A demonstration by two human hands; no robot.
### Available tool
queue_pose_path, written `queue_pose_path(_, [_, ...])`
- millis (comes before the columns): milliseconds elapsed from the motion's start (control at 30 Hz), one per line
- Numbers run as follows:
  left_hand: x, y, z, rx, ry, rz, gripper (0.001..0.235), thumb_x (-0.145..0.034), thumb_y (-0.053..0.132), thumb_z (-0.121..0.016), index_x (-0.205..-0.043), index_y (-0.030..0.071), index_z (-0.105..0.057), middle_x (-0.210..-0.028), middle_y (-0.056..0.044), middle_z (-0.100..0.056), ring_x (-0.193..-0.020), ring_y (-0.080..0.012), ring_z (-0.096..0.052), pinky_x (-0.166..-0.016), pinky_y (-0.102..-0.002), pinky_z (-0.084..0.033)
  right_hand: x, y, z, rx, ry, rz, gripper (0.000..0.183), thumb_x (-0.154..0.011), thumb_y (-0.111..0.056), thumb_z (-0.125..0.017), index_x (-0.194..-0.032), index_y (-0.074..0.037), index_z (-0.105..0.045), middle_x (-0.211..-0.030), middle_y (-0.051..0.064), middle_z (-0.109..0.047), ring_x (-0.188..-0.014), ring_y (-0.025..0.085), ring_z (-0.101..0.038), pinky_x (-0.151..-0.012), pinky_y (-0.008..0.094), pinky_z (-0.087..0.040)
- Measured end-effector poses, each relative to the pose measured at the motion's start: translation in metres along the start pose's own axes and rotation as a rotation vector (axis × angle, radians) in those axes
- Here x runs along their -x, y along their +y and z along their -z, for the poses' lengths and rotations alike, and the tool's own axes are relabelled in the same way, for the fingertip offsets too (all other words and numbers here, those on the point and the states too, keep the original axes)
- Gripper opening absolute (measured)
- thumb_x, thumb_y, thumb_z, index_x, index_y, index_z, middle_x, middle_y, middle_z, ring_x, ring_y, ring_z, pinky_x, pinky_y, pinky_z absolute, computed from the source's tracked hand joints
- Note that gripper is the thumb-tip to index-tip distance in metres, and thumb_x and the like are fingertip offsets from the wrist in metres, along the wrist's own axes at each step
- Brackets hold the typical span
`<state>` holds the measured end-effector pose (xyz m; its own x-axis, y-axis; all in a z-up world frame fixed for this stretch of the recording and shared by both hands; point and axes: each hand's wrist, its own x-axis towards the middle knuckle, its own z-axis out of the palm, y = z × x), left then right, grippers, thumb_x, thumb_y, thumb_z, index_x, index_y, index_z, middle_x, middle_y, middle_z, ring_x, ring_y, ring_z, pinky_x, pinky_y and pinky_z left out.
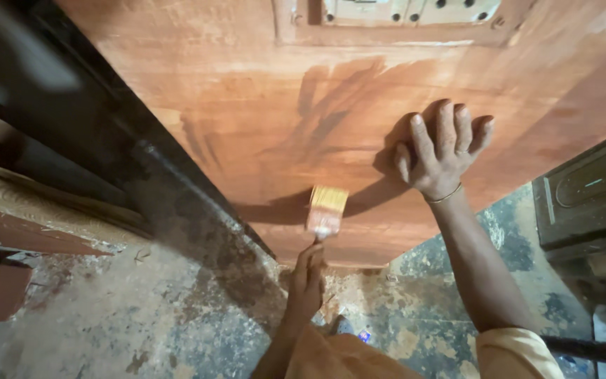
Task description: The person paints a wooden door with a reddish-brown finish using a paintbrush. They repeatedly dip the brush into a small container on the floor and apply the finish to the door surface, working from the upper panels down to the bottom edge.
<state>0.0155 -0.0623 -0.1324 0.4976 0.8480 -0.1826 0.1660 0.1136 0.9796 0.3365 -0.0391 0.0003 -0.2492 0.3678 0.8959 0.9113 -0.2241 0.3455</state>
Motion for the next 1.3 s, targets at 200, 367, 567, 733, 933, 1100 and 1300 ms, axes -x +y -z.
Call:
queue_pose_path(200, [0.030, -0.019, 0.047, -0.390, 0.472, -0.584, 0.055, -0.105, 0.014, -0.044, -0.157, -0.001, -0.032, -0.133, -0.019, -0.062, -0.106, -0.0291, -0.068, -0.086, -0.036, -0.055, 0.000, 0.003, -0.014, 0.024, 0.089, 0.001, 0.067, -0.109, -0.057, -0.031, -0.148, -0.013, -0.063, -0.155, 0.025, -0.048, -0.153, 0.036, -0.031, -0.127, 0.061, -0.011])
queue_pose_path(367, [0.009, 0.003, 0.053, -0.024, 0.042, -0.351, 0.056, -0.102, 0.013, -0.057, -0.156, 0.004, -0.047, -0.106, -0.008, -0.059, -0.071, -0.0148, -0.050, -0.061, -0.026, -0.046, 0.000, 0.000, -0.012, 0.018, 0.080, 0.003, 0.064, -0.111, -0.057, -0.033, -0.153, -0.014, -0.056, -0.160, 0.023, -0.045, -0.154, 0.037, -0.031, -0.128, 0.062, -0.012])
queue_pose_path(567, [-0.005, -0.018, 0.050, 0.200, -0.070, -0.269, 0.042, -0.103, 0.012, -0.057, -0.143, -0.001, -0.054, -0.098, -0.008, -0.064, -0.065, -0.0137, -0.054, -0.055, -0.026, -0.046, 0.003, 0.005, -0.014, -0.013, 0.135, 0.007, 0.059, -0.108, -0.050, -0.040, -0.152, -0.014, -0.055, -0.159, 0.022, -0.043, -0.153, 0.037, -0.032, -0.127, 0.064, -0.011])
queue_pose_path(733, [-0.001, -0.038, 0.112, 0.518, 0.437, -0.022, 0.042, -0.100, 0.009, -0.057, -0.142, 0.004, -0.051, -0.071, -0.005, -0.056, -0.053, -0.0106, -0.051, -0.043, -0.024, -0.043, 0.005, 0.009, -0.021, 0.025, 0.128, 0.006, 0.062, -0.107, -0.051, -0.038, -0.153, -0.014, -0.057, -0.159, 0.022, -0.043, -0.152, 0.039, -0.032, -0.126, 0.066, -0.013])
queue_pose_path(933, [-0.030, -0.041, 0.087, -0.219, 0.714, -0.439, 0.040, -0.109, 0.022, -0.062, -0.149, 0.021, -0.060, -0.094, -0.008, -0.066, -0.072, -0.0168, -0.057, -0.074, -0.036, -0.051, 0.010, 0.013, -0.021, 0.034, 0.130, 0.042, 0.066, -0.107, -0.054, -0.033, -0.154, -0.014, -0.056, -0.160, 0.023, -0.042, -0.152, 0.041, -0.031, -0.126, 0.066, -0.013])
queue_pose_path(1100, [-0.003, -0.048, 0.002, 0.256, -0.313, -0.120, 0.061, -0.111, 0.035, -0.038, -0.166, 0.013, -0.022, -0.167, -0.021, -0.032, -0.136, -0.0268, -0.053, -0.104, -0.040, -0.053, 0.010, 0.015, -0.025, 0.030, 0.153, 0.049, 0.063, -0.106, -0.050, -0.035, -0.152, -0.013, -0.056, -0.157, 0.025, -0.044, -0.150, 0.042, -0.033, -0.125, 0.066, -0.013])
queue_pose_path(1300, [-0.032, -0.032, -0.004, 0.040, -0.275, -0.767, 0.038, -0.121, 0.035, -0.042, -0.154, 0.023, -0.028, -0.154, -0.028, -0.048, -0.072, -0.0020, -0.060, -0.052, -0.019, -0.051, 0.017, 0.017, -0.019, 0.036, 0.131, 0.054, 0.057, -0.108, -0.042, -0.041, -0.151, -0.009, -0.058, -0.155, 0.029, -0.046, -0.148, 0.046, -0.036, -0.123, 0.068, -0.018])
